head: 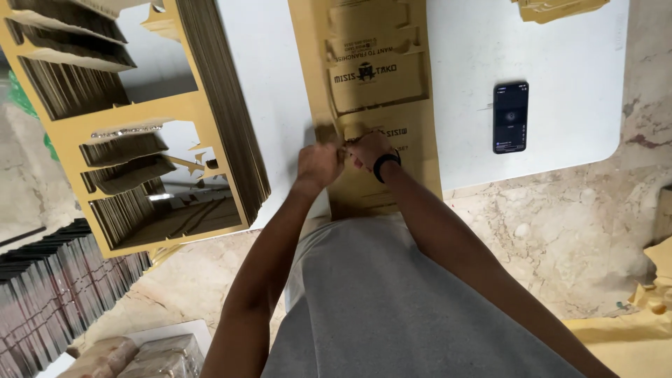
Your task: Folding cardboard sheets into packaging inserts and stacking them on a table.
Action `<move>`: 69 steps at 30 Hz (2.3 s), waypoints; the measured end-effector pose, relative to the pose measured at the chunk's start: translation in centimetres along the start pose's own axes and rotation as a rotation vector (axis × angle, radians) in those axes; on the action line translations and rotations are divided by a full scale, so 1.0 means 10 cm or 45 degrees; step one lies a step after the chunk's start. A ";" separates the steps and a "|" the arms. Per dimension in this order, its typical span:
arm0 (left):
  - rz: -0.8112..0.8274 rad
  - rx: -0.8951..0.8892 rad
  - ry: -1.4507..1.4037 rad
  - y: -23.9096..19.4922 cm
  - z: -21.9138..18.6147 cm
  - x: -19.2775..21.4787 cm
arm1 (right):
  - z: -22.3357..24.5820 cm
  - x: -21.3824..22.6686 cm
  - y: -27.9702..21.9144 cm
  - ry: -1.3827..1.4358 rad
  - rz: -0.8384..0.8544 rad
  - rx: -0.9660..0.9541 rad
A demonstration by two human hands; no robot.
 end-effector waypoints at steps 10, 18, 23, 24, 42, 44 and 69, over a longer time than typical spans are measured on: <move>0.027 0.358 -0.996 0.26 0.69 -0.39 | 0.23 0.16 -0.51 0.049 -0.028 0.044; -0.096 0.128 -0.118 0.44 0.47 -0.67 | -0.10 -0.12 0.32 -0.344 -0.163 0.036; -0.073 -0.077 0.085 0.21 0.17 -0.44 | -0.31 -0.35 0.96 -0.642 -0.171 0.079; -0.033 -0.106 0.107 0.22 0.16 -0.49 | -0.44 -0.56 1.40 -1.041 -0.162 0.186; -0.154 0.151 -0.719 -0.12 0.68 -0.85 | 0.01 -0.13 -0.13 -0.350 -0.026 0.055; -0.153 0.093 -0.646 -0.32 0.34 -0.34 | 0.24 -0.13 -0.24 -0.642 -0.095 0.104; -0.067 0.427 -0.649 -0.33 0.52 -1.13 | 0.35 -0.02 -1.04 -0.787 0.008 0.406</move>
Point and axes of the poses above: each hand's wrist, its own y-axis towards the middle knuckle, its own x-axis out of the back of the hand, z = x × y, the point moved 9 cm from there along y, towards the middle knuckle, and after that the axes turned 10 degrees about -x, right-handed, at the moved point
